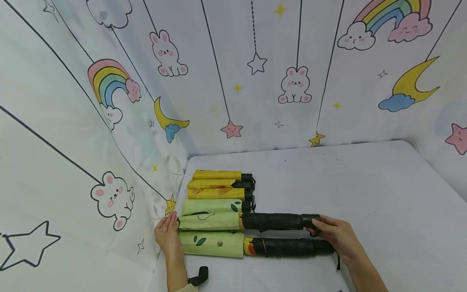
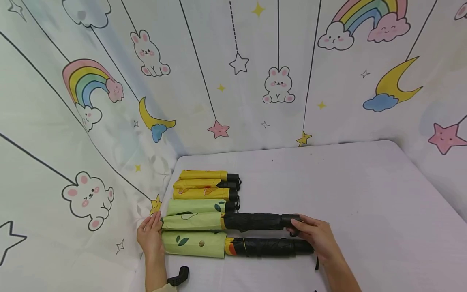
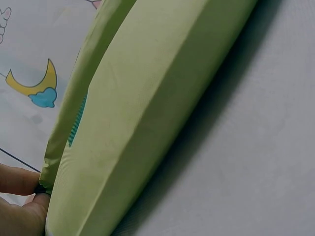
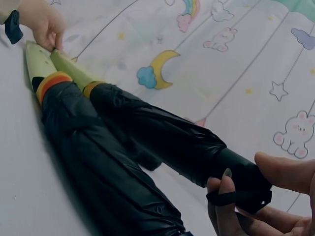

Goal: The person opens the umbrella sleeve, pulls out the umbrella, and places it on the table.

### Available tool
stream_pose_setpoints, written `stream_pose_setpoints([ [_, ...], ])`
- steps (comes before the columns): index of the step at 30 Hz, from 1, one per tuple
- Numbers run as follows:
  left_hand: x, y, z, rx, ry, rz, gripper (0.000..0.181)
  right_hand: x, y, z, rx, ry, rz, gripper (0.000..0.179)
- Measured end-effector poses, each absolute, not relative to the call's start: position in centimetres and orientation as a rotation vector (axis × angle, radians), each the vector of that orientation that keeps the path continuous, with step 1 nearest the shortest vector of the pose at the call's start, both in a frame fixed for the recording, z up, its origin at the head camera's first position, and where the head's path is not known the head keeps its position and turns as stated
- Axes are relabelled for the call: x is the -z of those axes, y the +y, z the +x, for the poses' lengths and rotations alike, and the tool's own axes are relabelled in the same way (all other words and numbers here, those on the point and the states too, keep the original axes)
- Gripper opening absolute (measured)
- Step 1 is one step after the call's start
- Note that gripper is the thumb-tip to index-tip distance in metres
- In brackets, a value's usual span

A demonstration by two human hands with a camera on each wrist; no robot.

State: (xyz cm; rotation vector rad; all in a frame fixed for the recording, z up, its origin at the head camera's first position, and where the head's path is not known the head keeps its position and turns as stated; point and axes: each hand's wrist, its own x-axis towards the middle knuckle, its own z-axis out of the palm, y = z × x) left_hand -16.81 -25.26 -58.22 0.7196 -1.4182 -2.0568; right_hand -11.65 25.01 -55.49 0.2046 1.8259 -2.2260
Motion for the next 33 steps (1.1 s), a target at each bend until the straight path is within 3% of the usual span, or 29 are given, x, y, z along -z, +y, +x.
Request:
stream_pose_setpoints([
  [17, 58.0, -25.3, -16.7, 2.064, -1.425, 0.723, 0.05, 56.0, 26.4, -11.2, 2.268, 1.773, 0.207, 0.038],
  [33, 57.7, -25.3, -16.7, 2.059, -1.431, 0.705, 0.051, 56.5, 27.1, -11.3, 2.172, 1.845, 0.256, 0.039],
])
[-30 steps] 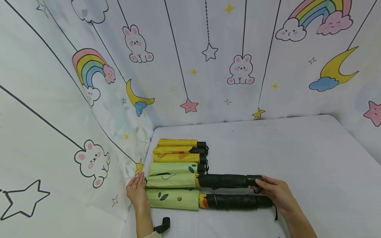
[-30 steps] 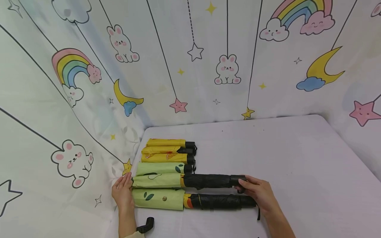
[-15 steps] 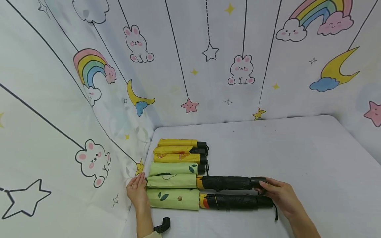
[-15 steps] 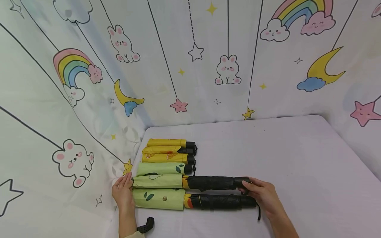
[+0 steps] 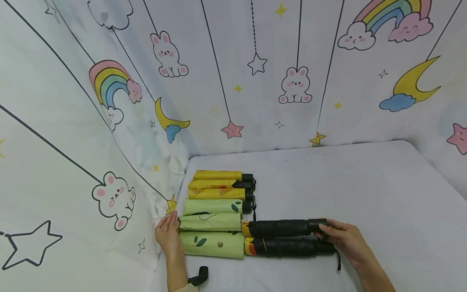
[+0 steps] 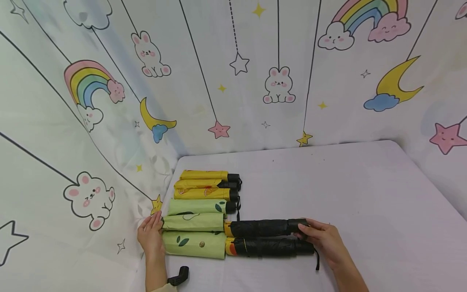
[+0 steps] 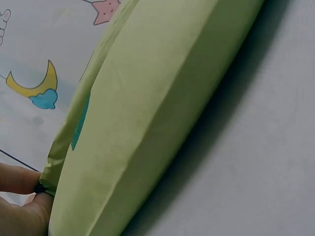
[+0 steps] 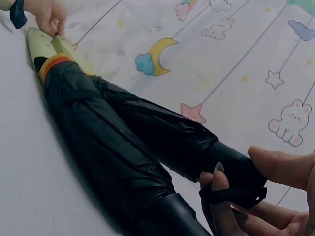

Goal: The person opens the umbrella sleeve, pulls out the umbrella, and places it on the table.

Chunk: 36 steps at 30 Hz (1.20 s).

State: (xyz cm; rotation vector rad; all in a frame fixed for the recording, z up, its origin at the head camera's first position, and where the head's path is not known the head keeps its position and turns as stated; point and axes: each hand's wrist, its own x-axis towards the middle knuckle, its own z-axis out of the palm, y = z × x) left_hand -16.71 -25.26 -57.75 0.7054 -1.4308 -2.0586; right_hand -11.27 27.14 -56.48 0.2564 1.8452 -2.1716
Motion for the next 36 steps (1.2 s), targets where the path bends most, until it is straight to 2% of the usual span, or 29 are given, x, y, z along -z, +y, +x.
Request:
stream_pose_setpoints([
  [12, 57.4, -25.1, -16.8, 2.053, -1.47, 0.728, 0.054, 56.0, 27.6, -11.5, 1.76, 2.219, 0.229, 0.066],
  [20, 57.4, -25.0, -16.8, 2.046, -1.466, 0.718, 0.054, 56.2, 27.8, -11.5, 1.566, 2.402, 0.113, 0.05],
  [36, 57.3, -25.1, -16.8, 2.031, -1.456, 0.731, 0.049, 55.7, 27.3, -12.4, 1.161, 2.704, 0.021, 0.049],
])
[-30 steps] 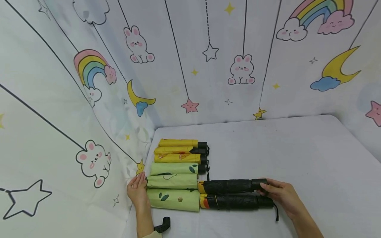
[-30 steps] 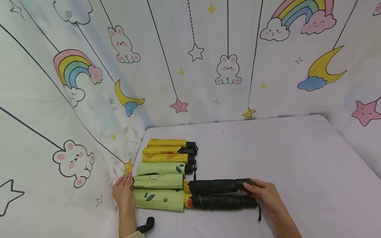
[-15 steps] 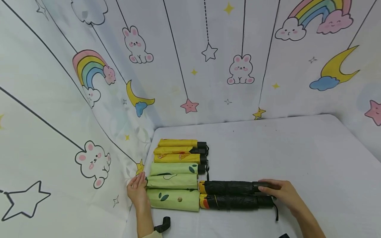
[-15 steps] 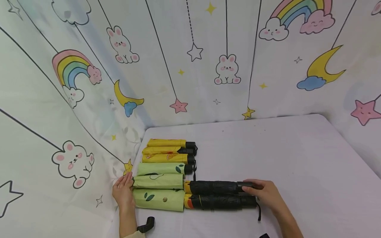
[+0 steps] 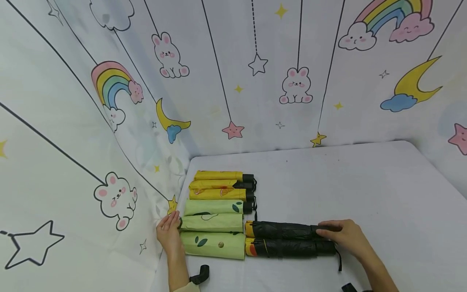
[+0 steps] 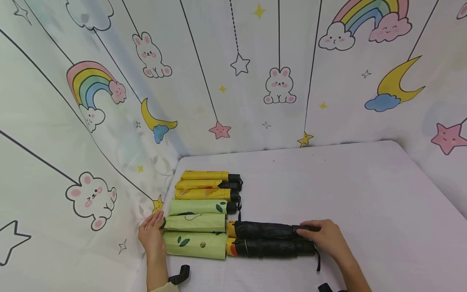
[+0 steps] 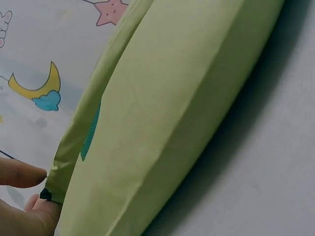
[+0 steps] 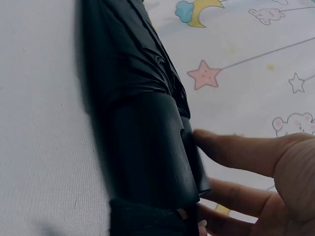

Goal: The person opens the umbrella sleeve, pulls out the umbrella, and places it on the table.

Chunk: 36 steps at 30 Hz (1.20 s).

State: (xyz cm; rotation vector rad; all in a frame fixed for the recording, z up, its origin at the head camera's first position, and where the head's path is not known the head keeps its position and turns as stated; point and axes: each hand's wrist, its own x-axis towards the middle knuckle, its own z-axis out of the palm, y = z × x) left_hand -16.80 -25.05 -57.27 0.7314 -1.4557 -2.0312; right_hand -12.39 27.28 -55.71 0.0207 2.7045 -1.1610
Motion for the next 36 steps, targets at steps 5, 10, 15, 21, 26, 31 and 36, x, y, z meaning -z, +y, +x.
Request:
stream_pose_setpoints([
  [5, 57.1, -25.1, -16.9, 2.022, -1.477, 0.737, 0.05, 55.2, 26.8, -12.7, 1.092, 2.771, -0.004, 0.047],
  [10, 56.6, -25.2, -16.9, 2.019, -1.496, 0.736, 0.05, 54.8, 26.1, -13.1, 1.087, 2.786, -0.062, 0.043],
  [15, 56.2, -25.4, -16.8, 2.014, -1.482, 0.74, 0.05, 53.9, 25.0, -13.6, 1.127, 2.745, -0.13, 0.046],
  [21, 56.0, -25.9, -17.0, 2.002, -1.461, 0.721, 0.049, 53.0, 23.6, -14.4, 1.086, 2.807, -0.169, 0.049],
  [26, 55.7, -25.9, -17.2, 2.006, -1.465, 0.716, 0.049, 51.8, 22.0, -15.2, 1.091, 2.826, -0.224, 0.048],
  [31, 55.4, -25.7, -17.6, 2.024, -1.466, 0.723, 0.05, 50.8, 20.1, -15.9, 1.115, 2.814, -0.282, 0.045],
  [36, 55.2, -25.7, -17.8, 2.027, -1.482, 0.72, 0.05, 50.2, 18.4, -16.7, 1.125, 2.807, -0.296, 0.041],
])
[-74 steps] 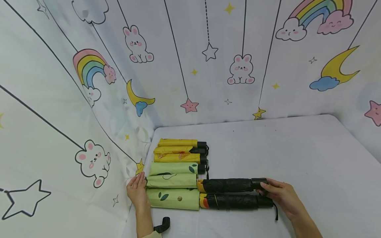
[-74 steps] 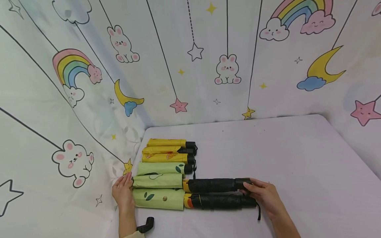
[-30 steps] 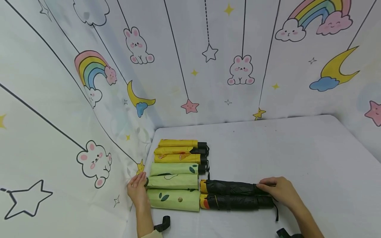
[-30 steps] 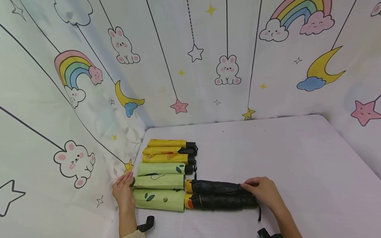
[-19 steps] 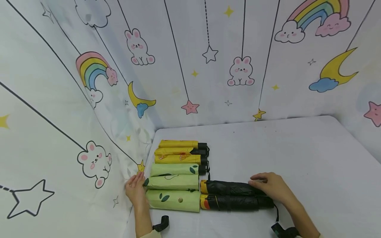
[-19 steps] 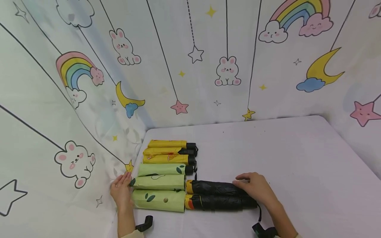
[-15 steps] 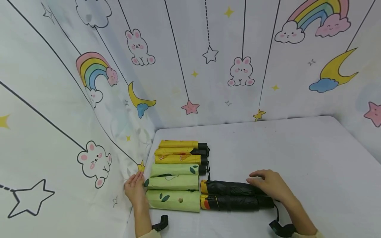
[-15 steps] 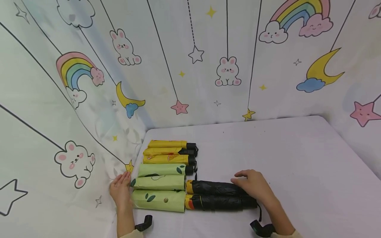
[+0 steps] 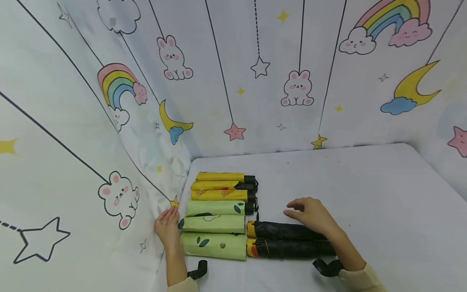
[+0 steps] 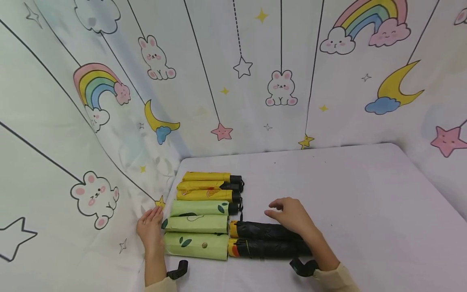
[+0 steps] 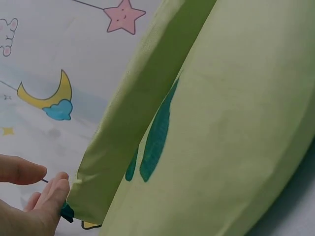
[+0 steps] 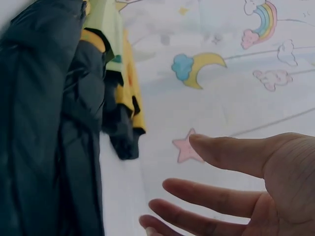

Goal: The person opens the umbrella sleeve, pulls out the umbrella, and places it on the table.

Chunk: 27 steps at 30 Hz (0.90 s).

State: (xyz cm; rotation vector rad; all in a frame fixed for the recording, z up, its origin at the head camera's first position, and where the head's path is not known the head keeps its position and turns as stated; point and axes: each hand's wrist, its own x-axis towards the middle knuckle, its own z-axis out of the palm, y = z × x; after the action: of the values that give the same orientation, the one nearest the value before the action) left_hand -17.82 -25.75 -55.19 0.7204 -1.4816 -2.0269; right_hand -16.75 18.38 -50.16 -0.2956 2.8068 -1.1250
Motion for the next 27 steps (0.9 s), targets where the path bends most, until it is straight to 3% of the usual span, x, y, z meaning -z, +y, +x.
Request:
stream_pose_setpoints([
  [16, 54.6, -25.5, -18.5, 2.061, -1.571, 0.648, 0.056, 49.1, 14.4, -19.5, 1.156, 2.742, -0.356, 0.033],
  [27, 54.3, -25.1, -19.6, 2.058, -1.589, 0.656, 0.056, 50.4, 12.4, -21.3, 1.187, 2.719, -0.409, 0.03],
])
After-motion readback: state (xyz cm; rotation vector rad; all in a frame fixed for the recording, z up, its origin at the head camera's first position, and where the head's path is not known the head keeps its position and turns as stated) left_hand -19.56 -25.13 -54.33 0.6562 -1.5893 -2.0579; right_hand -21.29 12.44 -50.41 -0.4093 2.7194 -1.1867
